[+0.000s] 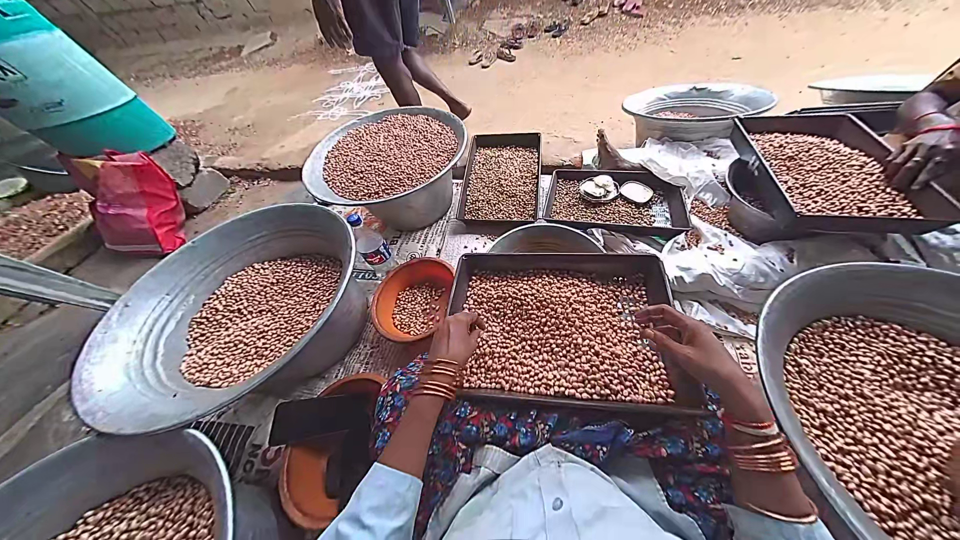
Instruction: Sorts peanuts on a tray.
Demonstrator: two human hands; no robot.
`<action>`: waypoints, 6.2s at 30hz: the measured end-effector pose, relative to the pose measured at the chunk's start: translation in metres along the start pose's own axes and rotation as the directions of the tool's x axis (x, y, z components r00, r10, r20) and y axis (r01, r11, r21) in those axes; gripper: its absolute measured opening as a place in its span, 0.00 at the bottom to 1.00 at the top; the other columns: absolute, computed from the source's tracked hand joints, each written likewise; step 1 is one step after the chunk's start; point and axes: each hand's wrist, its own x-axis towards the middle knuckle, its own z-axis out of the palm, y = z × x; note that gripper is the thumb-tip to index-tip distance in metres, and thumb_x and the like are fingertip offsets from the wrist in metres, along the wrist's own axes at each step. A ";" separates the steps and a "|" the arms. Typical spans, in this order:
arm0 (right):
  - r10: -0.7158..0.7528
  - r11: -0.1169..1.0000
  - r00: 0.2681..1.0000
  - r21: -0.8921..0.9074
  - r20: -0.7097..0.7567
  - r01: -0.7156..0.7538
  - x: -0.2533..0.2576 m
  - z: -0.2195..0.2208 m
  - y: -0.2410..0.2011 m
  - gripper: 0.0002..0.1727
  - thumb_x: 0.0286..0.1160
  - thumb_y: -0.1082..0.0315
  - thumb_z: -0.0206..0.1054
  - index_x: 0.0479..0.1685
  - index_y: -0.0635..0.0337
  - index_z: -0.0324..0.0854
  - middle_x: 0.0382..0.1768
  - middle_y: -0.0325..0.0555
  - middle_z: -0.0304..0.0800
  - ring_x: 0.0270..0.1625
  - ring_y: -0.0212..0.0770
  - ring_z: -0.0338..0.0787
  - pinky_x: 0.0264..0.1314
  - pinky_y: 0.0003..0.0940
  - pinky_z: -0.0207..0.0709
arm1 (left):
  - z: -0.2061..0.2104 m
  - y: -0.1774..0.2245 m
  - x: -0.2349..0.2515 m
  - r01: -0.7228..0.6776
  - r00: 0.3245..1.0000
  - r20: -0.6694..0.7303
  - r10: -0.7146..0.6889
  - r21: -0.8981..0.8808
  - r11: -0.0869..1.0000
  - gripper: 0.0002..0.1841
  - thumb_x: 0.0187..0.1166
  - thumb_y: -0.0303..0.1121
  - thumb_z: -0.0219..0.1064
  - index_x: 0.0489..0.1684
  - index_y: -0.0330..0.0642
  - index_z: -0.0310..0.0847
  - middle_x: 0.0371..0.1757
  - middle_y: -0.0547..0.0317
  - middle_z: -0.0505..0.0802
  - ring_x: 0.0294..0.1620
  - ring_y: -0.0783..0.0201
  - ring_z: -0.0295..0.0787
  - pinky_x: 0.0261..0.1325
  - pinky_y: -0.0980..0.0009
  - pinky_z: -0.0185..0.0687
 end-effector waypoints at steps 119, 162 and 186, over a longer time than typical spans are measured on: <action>0.397 0.852 0.905 0.429 -0.153 -0.302 -0.023 0.012 0.064 0.35 0.81 0.64 0.56 0.89 0.60 0.54 0.65 0.42 0.82 0.54 0.17 0.86 0.54 0.13 0.80 | -0.034 0.010 0.045 0.125 0.991 -0.080 -0.107 0.259 0.958 0.14 0.83 0.26 0.61 0.59 0.40 0.91 0.67 0.41 0.89 0.76 0.41 0.79 0.78 0.46 0.72; 0.440 0.783 0.894 0.524 -0.085 -0.336 -0.024 0.009 0.061 0.38 0.77 0.65 0.60 0.91 0.52 0.53 0.63 0.37 0.85 0.51 0.18 0.88 0.49 0.15 0.83 | 0.083 0.123 0.004 -0.639 0.736 0.399 0.546 0.144 0.755 0.38 0.83 0.54 0.64 0.94 0.55 0.60 0.97 0.53 0.57 0.98 0.43 0.39 0.89 0.28 0.27; 0.451 0.780 0.887 0.530 -0.104 -0.334 -0.025 0.012 0.060 0.36 0.81 0.68 0.57 0.91 0.54 0.53 0.63 0.40 0.84 0.48 0.19 0.87 0.47 0.16 0.82 | 0.067 0.139 0.004 -0.457 0.781 0.524 0.340 0.109 0.883 0.33 0.84 0.54 0.65 0.91 0.68 0.64 0.97 0.51 0.55 0.96 0.32 0.41 0.80 0.17 0.46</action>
